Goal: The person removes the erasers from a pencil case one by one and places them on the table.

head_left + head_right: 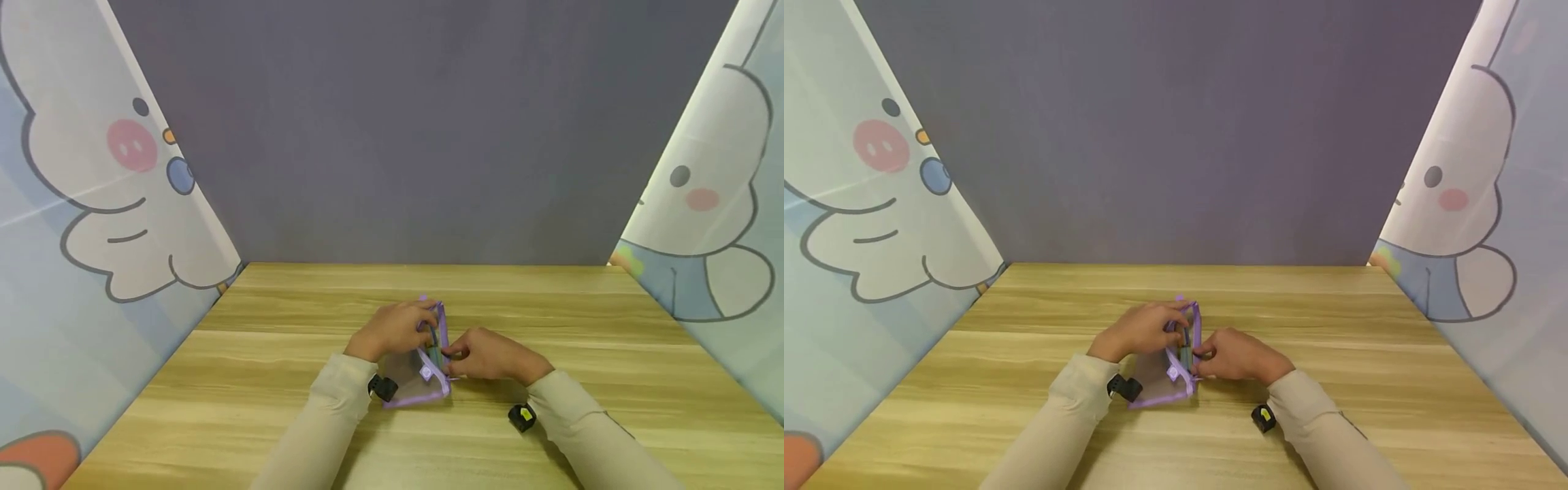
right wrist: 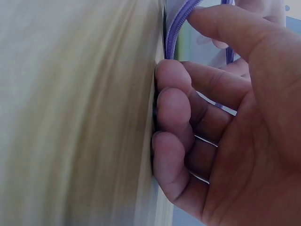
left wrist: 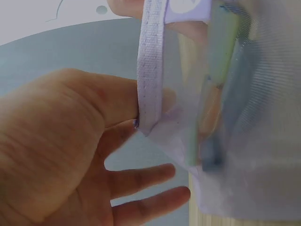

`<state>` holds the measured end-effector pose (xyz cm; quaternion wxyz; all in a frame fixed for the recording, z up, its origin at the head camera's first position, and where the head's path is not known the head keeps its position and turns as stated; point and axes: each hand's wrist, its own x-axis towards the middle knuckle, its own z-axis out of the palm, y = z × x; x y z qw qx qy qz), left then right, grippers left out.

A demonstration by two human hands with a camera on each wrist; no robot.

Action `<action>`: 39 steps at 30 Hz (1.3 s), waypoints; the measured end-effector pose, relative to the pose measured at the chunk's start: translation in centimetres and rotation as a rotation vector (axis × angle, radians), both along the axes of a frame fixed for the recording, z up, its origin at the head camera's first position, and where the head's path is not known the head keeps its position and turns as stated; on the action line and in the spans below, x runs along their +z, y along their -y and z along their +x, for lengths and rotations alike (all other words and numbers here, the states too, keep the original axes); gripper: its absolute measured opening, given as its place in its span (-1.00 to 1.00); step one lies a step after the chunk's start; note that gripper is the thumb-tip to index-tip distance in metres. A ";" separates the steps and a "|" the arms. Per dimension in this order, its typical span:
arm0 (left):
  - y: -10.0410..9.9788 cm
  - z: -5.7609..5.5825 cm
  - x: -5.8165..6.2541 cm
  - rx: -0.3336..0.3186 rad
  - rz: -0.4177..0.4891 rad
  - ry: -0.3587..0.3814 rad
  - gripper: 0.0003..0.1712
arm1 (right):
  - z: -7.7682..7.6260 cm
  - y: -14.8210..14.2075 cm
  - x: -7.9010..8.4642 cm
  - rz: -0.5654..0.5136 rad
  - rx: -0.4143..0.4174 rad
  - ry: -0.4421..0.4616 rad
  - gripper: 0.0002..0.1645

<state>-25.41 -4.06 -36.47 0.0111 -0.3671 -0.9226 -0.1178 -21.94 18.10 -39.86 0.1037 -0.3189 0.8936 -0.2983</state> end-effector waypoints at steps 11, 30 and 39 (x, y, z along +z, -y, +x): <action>0.4 -0.2 0.6 -0.085 0.018 -0.005 -0.73 | -0.2 0.0 0.4 -0.014 -0.019 0.031 -0.60; 1.1 1.5 -0.1 -0.006 -0.029 0.121 -0.75 | 0.0 0.0 0.1 -0.008 0.005 0.023 -0.73; 1.9 0.9 -1.5 -0.041 0.083 0.125 -0.69 | 0.1 0.0 0.0 0.000 -0.021 0.013 -0.86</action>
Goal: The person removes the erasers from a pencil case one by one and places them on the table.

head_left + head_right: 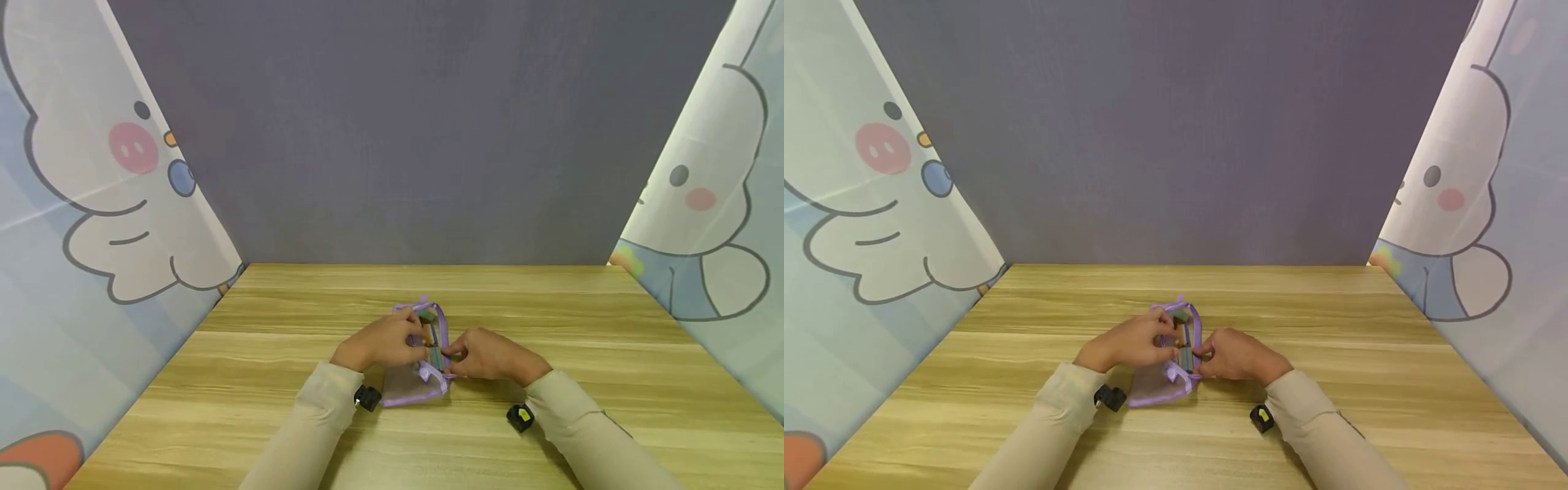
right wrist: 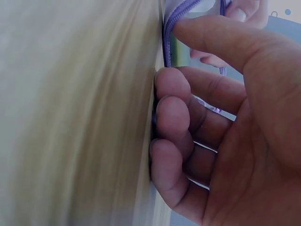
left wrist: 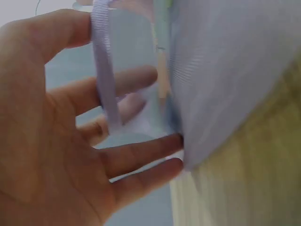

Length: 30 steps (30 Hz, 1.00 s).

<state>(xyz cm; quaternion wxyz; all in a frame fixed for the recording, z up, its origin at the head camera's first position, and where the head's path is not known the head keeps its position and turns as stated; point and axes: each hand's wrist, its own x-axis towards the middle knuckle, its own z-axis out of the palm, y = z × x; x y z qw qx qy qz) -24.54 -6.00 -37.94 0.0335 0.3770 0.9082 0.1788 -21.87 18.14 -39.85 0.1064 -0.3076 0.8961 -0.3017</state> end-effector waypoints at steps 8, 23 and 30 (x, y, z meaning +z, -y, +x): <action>0.9 -1.2 -0.2 -0.027 0.119 -0.019 -0.75 | -0.3 -0.3 0.3 0.008 -0.018 0.003 -0.55; 2.8 -1.6 -0.9 0.052 0.142 0.085 -0.84 | -0.2 0.7 0.2 0.016 -0.034 -0.025 -0.54; 2.5 -1.3 -1.1 -0.013 0.172 0.156 -0.85 | 0.3 0.5 0.2 0.039 -0.028 -0.038 -0.54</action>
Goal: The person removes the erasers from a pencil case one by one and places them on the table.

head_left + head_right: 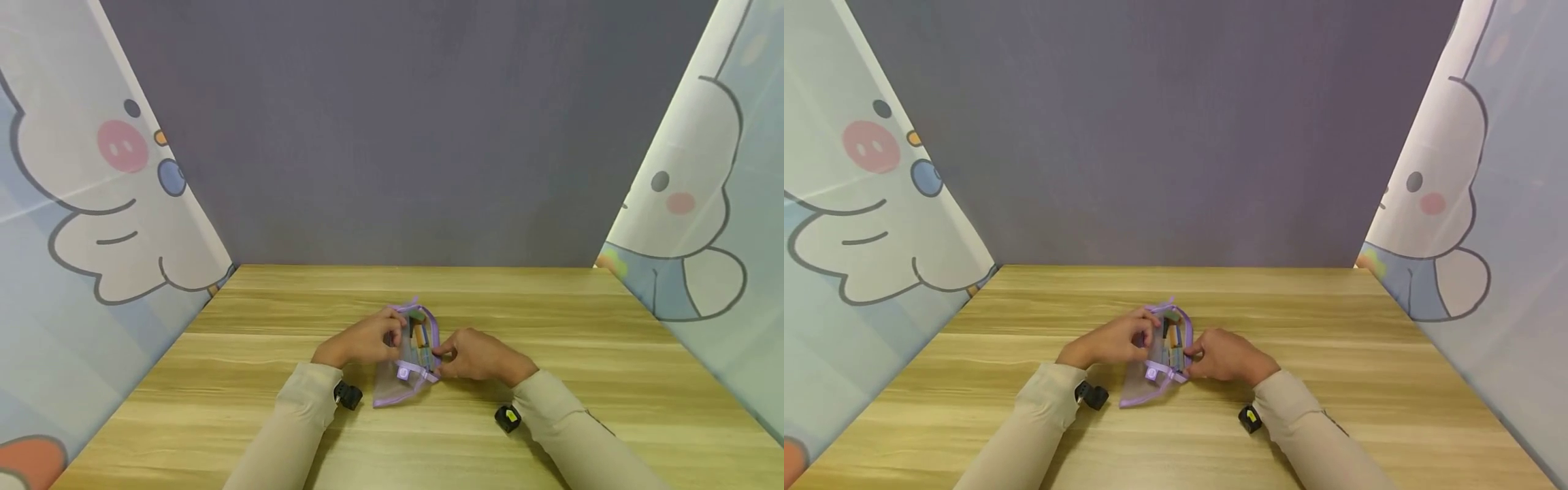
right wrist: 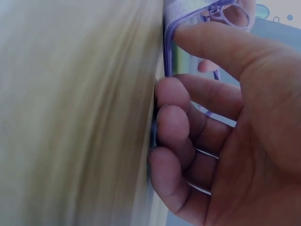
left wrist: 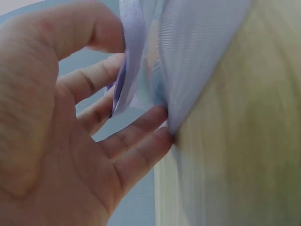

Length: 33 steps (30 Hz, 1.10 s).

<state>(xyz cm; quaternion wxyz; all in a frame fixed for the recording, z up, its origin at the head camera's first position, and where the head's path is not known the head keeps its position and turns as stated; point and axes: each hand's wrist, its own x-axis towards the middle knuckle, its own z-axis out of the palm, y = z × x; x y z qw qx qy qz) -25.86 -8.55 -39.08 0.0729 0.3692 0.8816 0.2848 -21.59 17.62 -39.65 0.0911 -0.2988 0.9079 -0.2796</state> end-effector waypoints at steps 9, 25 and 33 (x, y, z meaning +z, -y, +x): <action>0.3 0.3 -0.2 -0.022 -0.038 -0.018 -0.37 | 0.1 0.5 0.1 0.035 -0.006 -0.021 -0.55; 0.6 -0.3 -0.7 -0.007 0.035 -0.046 -0.64 | 0.5 0.1 -0.1 0.042 -0.017 -0.036 -0.51; 0.8 -1.0 -1.0 0.018 0.070 -0.065 -0.84 | 0.3 0.0 0.0 0.050 -0.014 -0.043 -0.48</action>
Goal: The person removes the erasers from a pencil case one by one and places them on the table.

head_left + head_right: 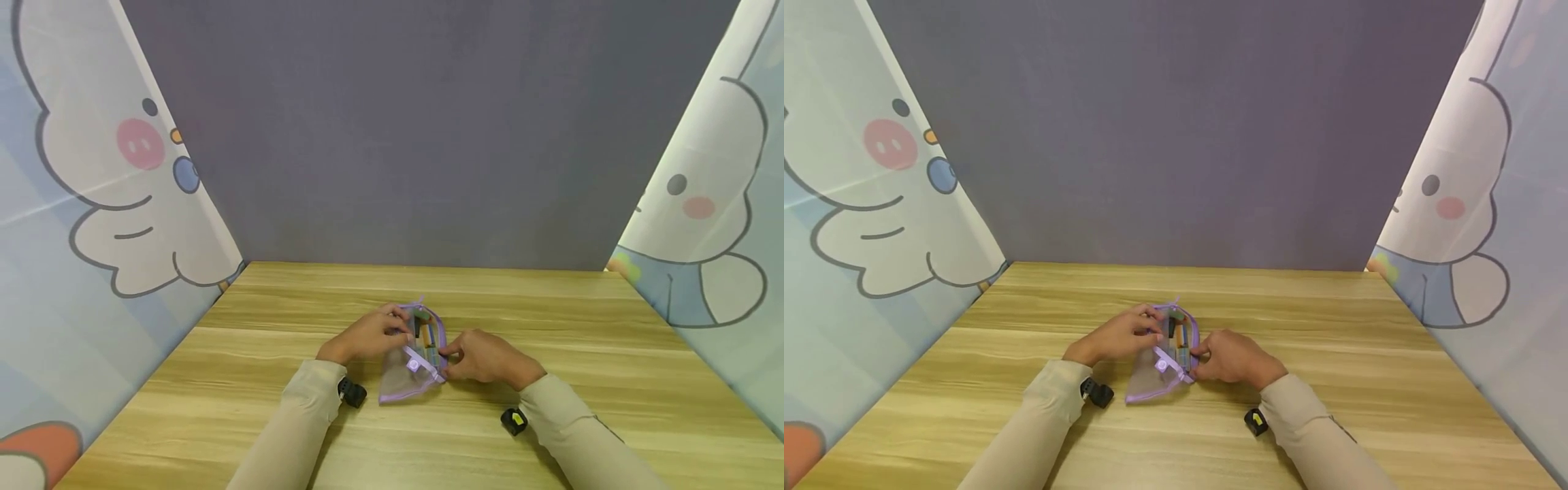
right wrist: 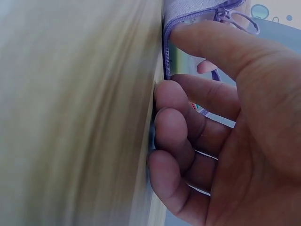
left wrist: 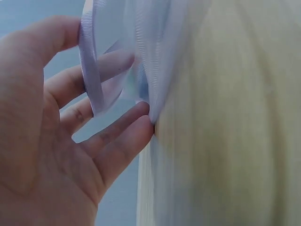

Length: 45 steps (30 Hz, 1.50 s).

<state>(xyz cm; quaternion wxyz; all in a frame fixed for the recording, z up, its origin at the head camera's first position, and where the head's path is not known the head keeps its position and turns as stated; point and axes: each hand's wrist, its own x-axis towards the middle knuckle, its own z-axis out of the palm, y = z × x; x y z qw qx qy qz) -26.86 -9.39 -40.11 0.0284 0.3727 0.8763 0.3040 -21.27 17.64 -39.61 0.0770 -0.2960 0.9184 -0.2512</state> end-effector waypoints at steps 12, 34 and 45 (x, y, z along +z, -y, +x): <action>-0.1 0.1 0.5 -0.017 0.001 0.070 -0.50 | -0.1 -0.2 0.0 -0.045 0.019 0.014 -0.51; 0.4 0.6 0.8 -0.084 -0.056 0.154 -0.24 | -0.4 -0.6 0.1 -0.090 0.021 0.061 -0.42; 0.4 0.3 0.8 -0.097 -0.109 0.126 -0.20 | -0.7 -0.5 0.0 -0.116 0.030 -0.004 -0.45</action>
